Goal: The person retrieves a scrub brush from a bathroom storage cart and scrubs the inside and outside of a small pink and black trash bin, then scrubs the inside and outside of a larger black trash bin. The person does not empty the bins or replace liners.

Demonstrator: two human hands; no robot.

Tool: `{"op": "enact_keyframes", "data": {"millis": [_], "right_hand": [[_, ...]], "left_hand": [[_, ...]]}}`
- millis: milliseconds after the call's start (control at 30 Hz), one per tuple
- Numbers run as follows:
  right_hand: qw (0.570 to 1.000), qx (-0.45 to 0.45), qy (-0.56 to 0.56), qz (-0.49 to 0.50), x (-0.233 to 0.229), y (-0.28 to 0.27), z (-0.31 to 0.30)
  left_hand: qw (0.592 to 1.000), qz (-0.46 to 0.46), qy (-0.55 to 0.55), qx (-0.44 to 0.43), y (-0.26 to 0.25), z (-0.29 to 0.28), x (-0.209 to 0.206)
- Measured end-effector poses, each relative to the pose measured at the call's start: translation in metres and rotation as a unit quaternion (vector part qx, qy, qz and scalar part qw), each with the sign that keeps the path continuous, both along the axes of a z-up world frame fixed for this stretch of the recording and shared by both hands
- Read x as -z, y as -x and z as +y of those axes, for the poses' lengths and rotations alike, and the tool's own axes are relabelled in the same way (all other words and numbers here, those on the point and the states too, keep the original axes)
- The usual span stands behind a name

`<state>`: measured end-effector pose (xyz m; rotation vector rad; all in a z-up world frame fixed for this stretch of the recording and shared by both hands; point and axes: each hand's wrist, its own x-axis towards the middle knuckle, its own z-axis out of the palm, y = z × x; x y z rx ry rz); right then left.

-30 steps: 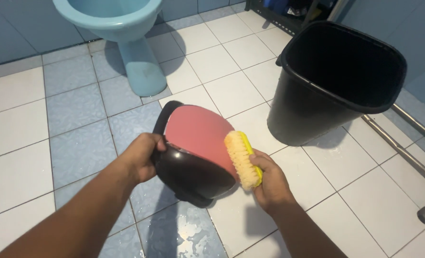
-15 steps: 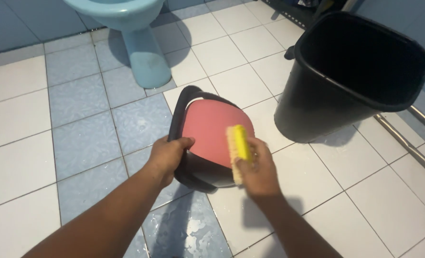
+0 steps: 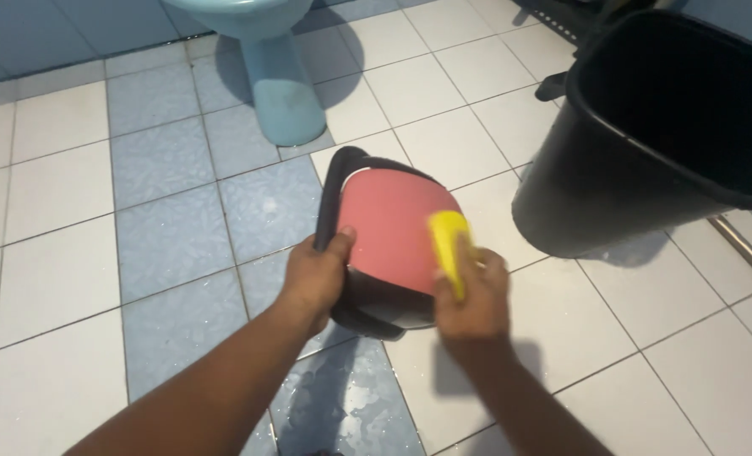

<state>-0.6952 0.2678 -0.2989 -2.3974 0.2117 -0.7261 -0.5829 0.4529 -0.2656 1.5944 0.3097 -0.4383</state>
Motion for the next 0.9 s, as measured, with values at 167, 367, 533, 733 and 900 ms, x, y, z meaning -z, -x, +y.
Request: {"op": "enact_keyframes", "data": {"millis": [167, 367, 533, 733, 900], "right_hand": [[0.993, -0.075, 0.083, -0.035, -0.028, -0.009, 0.035], [0.979, 0.112, -0.102, 0.139, 0.011, -0.016, -0.016], [0.999, -0.002, -0.043, -0.006, -0.007, 0.000, 0.032], [0.998, -0.049, -0.006, 0.029, -0.021, -0.023, 0.031], [0.997, -0.008, -0.055, 0.060, -0.003, -0.016, 0.009]], "left_hand": [[0.999, -0.016, -0.013, 0.029, 0.007, -0.003, -0.002], [1.000, 0.018, 0.012, 0.005, 0.011, 0.007, -0.012], [1.000, -0.014, -0.005, -0.017, 0.005, 0.007, -0.010], [1.000, -0.011, -0.005, 0.024, 0.001, 0.017, -0.001], [1.000, -0.014, -0.013, 0.006, 0.005, 0.021, 0.004]]}}
